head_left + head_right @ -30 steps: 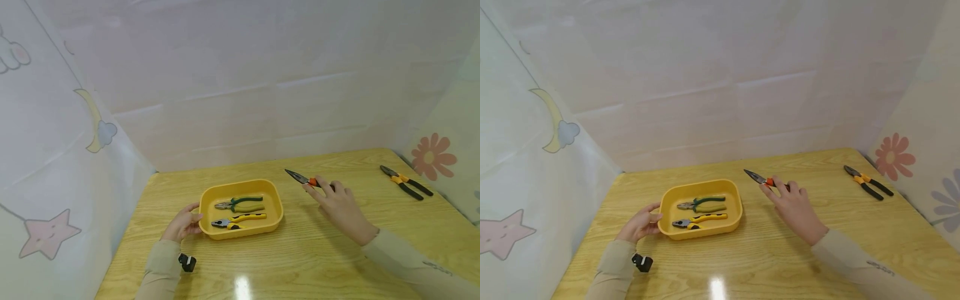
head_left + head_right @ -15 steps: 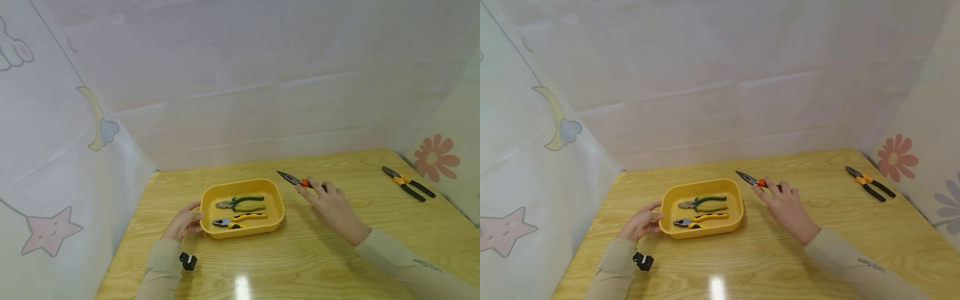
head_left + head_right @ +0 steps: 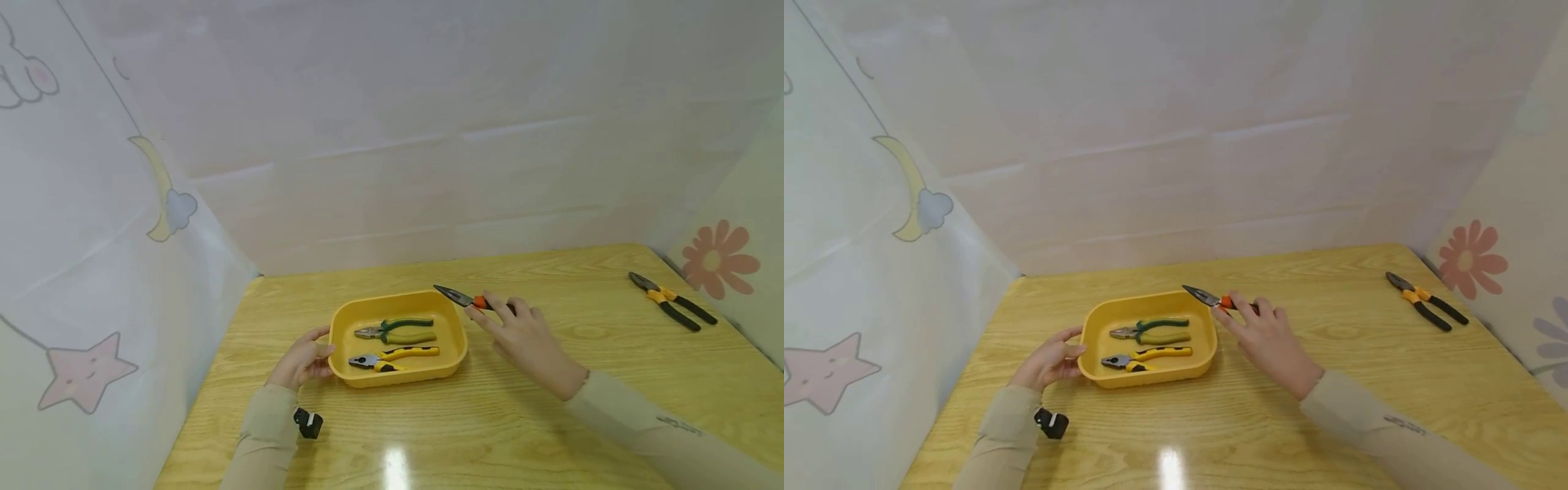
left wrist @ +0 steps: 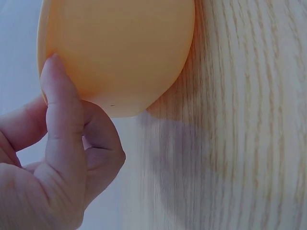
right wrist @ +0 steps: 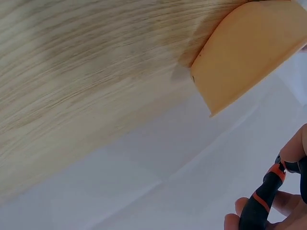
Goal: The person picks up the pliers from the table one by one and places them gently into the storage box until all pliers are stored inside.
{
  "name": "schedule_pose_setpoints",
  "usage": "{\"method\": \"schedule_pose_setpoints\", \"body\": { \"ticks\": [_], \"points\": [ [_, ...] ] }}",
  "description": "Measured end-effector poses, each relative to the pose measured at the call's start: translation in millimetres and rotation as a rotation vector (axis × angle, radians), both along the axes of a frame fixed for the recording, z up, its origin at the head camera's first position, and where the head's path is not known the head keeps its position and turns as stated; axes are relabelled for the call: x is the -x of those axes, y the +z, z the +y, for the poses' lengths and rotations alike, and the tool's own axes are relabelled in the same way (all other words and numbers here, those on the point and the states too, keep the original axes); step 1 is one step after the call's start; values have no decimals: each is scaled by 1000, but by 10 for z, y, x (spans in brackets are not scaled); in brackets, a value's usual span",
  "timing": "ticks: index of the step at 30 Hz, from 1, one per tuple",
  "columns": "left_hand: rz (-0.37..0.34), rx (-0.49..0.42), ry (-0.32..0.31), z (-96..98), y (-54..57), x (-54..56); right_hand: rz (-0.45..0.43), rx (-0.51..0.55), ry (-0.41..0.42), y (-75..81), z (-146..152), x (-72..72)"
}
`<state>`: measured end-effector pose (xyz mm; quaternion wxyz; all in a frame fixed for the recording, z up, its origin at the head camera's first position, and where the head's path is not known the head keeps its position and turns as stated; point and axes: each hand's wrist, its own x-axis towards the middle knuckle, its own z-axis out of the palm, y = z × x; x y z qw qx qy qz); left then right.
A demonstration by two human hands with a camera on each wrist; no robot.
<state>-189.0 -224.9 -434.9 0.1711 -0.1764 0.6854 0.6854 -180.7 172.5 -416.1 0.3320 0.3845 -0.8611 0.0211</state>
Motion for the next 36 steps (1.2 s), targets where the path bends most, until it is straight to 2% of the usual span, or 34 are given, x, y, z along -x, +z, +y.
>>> {"method": "schedule_pose_setpoints", "body": {
  "ticks": [6,12,26,31,36],
  "points": [
    [-23,-35,-12,-17,18,9,-49,-10,22,-20,-104,4],
    [-35,-31,-22,-22,29,15,-56,-19,60,-29,-218,18],
    [-23,-38,-49,-18,40,5,-69,-78,93,-108,-428,33],
    [-20,-40,-37,-4,72,-5,-89,-94,100,-108,-492,48],
    [-2,-48,-52,-32,33,-1,-98,-111,107,-83,-551,72]
  ]
}}
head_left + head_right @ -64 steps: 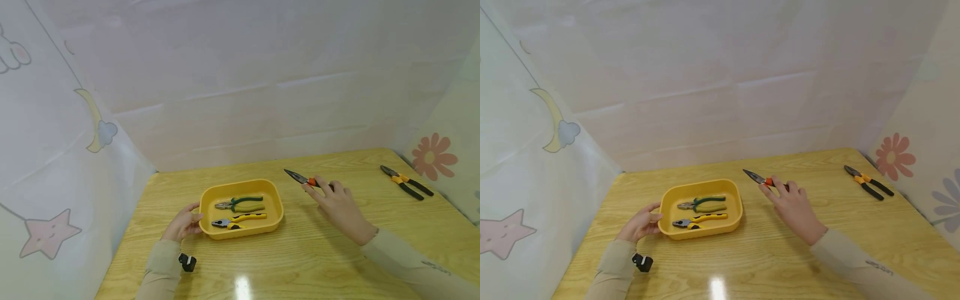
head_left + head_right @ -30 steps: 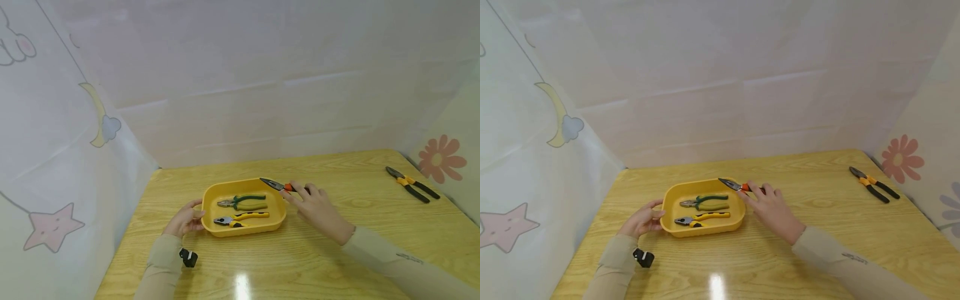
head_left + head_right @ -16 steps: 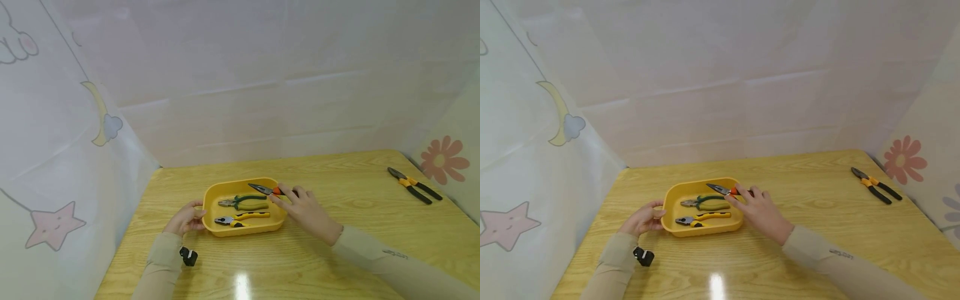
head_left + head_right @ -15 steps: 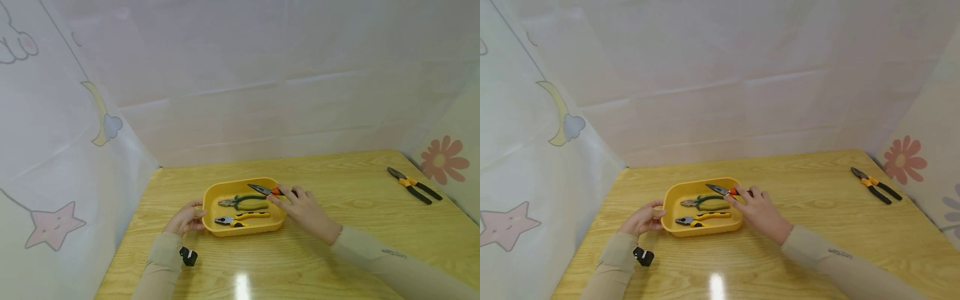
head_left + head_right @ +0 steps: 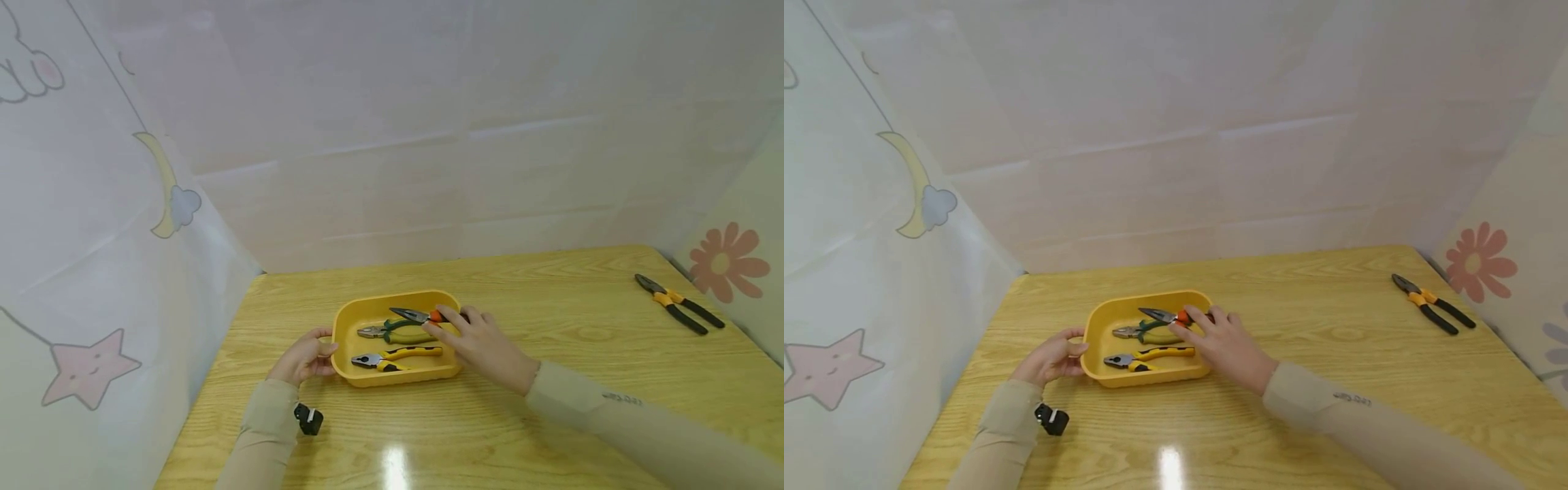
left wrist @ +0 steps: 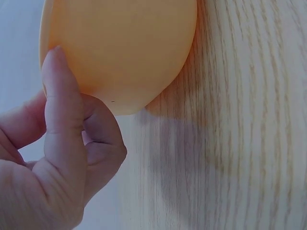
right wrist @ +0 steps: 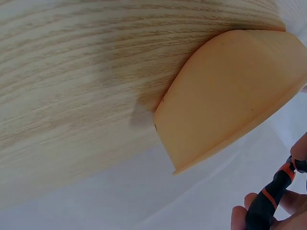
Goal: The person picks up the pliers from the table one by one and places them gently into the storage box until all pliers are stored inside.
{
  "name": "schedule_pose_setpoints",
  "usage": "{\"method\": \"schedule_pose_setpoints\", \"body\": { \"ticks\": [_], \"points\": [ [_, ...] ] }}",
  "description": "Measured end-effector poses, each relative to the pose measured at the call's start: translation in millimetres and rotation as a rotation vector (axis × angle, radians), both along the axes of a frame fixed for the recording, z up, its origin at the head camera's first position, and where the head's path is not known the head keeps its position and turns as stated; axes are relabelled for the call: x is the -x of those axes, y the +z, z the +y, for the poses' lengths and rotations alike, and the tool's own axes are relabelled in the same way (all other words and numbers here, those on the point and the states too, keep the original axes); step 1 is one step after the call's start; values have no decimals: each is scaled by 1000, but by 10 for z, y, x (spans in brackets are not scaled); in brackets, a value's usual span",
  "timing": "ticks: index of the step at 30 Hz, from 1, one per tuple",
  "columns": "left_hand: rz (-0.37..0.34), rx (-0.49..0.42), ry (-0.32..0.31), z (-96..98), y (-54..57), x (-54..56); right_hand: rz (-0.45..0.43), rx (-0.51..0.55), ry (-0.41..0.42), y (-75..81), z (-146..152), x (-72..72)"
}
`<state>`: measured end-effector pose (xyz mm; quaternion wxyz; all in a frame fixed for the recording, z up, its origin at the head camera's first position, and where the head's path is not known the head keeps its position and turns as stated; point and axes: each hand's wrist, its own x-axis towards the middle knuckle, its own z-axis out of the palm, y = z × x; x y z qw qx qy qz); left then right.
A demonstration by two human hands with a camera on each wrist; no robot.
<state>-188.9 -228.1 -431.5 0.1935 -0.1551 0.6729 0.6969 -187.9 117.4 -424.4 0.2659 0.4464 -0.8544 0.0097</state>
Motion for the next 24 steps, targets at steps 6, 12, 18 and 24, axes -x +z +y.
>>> {"method": "schedule_pose_setpoints", "body": {
  "ticks": [6,12,18,24],
  "points": [
    [30,-42,-40,-51,-49,2,-34,-4,12,9,-62,34],
    [-6,21,-4,1,-20,16,-44,-17,39,9,-119,75],
    [-18,23,4,3,-4,14,-59,-72,53,32,-171,123],
    [-11,22,-6,-8,-38,30,-64,-121,84,58,-207,177]
  ]
}}
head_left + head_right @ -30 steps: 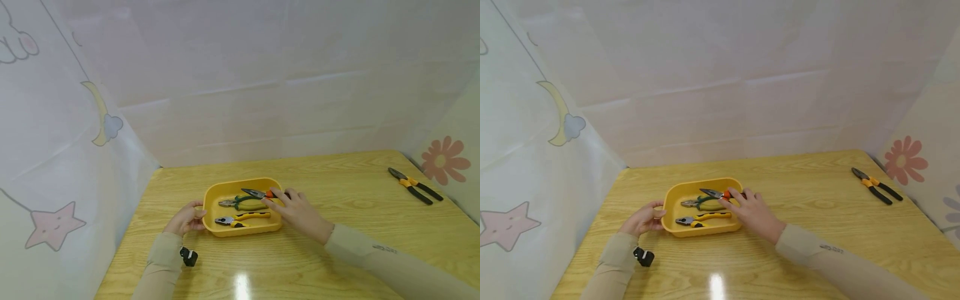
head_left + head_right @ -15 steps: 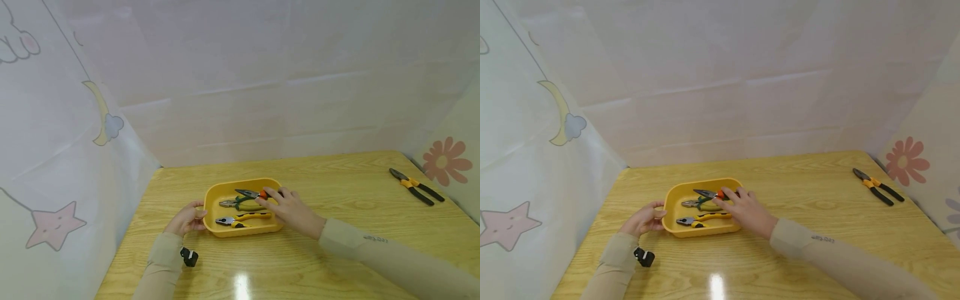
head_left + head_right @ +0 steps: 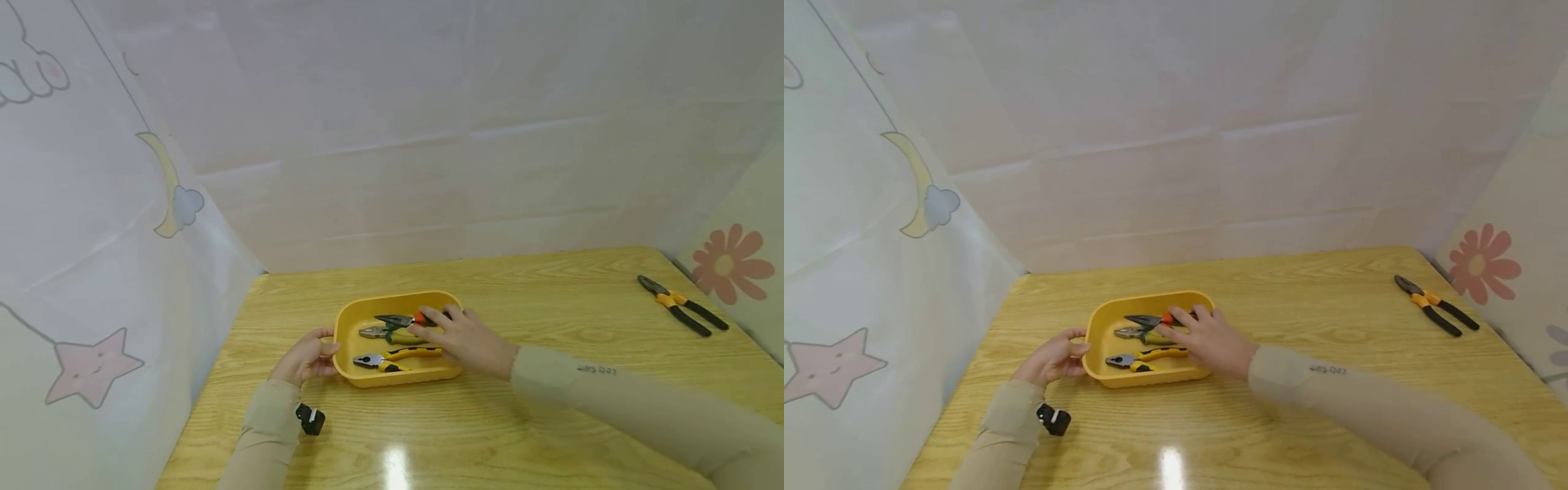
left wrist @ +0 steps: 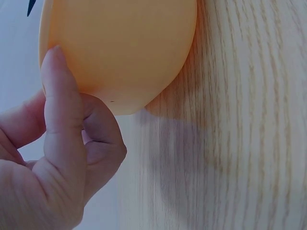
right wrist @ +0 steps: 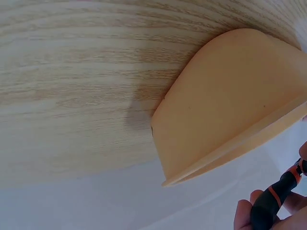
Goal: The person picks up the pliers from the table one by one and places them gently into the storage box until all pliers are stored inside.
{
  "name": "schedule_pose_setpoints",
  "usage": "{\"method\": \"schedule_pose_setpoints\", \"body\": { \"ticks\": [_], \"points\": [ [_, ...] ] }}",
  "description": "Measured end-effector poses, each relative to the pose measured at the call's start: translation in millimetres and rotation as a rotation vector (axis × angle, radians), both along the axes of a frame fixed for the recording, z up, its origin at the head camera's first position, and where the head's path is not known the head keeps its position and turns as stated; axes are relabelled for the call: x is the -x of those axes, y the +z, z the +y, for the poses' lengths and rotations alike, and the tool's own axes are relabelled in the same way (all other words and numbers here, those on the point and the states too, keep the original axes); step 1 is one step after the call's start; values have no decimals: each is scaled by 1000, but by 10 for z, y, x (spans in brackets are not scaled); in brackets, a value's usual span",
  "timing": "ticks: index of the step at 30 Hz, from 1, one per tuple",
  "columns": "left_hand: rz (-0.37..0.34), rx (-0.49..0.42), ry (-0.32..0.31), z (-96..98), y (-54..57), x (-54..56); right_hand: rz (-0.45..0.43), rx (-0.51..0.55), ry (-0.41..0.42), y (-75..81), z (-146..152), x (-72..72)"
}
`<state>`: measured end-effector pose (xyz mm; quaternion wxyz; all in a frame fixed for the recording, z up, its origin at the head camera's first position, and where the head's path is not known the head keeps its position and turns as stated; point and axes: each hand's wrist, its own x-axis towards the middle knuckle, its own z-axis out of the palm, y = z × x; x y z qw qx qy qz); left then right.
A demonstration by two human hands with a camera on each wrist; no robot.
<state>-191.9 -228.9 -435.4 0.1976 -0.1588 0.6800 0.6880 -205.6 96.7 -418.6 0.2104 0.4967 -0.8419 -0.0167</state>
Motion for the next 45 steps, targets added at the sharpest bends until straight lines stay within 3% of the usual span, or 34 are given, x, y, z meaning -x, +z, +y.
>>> {"method": "schedule_pose_setpoints", "body": {
  "ticks": [8,18,23,29,34,45],
  "points": [
    [-2,-7,2,3,9,7,-45,-48,43,45,-72,66],
    [0,-16,-2,2,11,13,-72,-152,63,10,-151,149],
    [1,-17,8,19,10,10,-86,-154,81,-9,-218,202],
    [-8,-23,6,36,27,-1,-161,-209,68,-27,-281,243],
    [-3,-23,12,29,30,-6,-165,-286,62,-18,-344,259],
    [0,-44,10,32,18,-25,-190,-345,40,-95,-471,278]
  ]
}}
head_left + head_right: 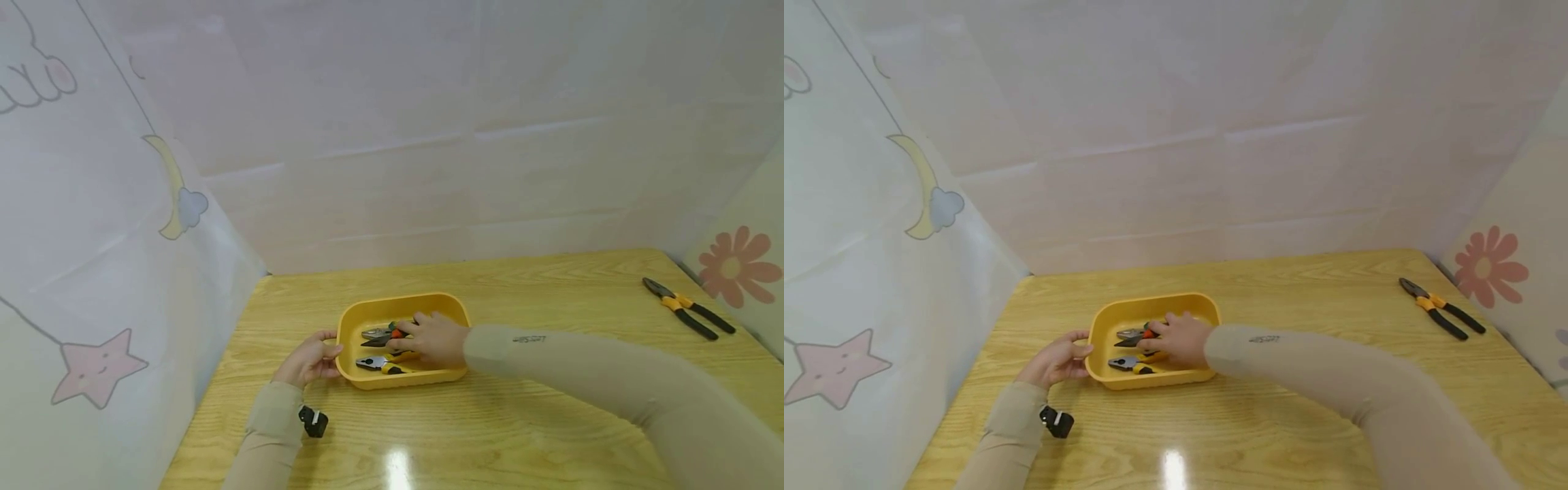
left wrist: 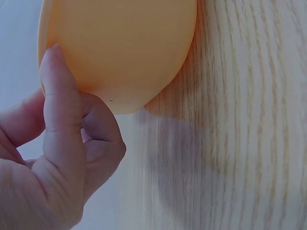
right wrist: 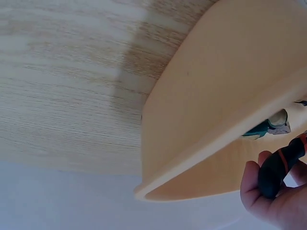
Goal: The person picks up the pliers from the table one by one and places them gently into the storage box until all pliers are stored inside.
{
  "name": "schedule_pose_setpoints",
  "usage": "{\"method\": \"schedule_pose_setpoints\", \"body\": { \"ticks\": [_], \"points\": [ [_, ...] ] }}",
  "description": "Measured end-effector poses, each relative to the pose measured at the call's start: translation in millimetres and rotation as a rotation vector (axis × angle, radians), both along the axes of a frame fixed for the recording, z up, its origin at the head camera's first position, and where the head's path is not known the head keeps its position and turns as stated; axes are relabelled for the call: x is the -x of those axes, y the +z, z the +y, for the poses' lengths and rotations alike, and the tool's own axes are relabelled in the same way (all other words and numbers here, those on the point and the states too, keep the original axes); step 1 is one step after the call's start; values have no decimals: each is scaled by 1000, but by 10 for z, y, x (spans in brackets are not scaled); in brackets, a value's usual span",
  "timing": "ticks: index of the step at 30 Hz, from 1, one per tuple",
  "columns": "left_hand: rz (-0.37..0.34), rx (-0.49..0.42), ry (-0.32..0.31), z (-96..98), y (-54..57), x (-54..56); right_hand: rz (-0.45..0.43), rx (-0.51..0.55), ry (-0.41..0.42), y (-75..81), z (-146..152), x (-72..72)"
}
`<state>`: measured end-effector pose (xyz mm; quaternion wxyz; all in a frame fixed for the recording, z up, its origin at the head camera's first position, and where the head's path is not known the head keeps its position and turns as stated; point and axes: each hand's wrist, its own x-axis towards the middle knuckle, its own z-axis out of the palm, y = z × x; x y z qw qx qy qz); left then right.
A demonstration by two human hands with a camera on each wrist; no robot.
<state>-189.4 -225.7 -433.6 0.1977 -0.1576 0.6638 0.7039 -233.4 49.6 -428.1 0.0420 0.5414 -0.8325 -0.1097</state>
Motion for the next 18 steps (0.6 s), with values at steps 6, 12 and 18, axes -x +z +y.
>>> {"method": "schedule_pose_setpoints", "body": {
  "ticks": [6,12,18],
  "points": [
    [5,1,-5,-3,0,-7,-9,-13,-10,-17,-53,10],
    [7,17,1,-8,-5,-4,-8,-50,-38,-39,-88,40],
    [13,19,-3,-17,-18,-6,-39,-112,-78,-43,-111,51]
  ]
}}
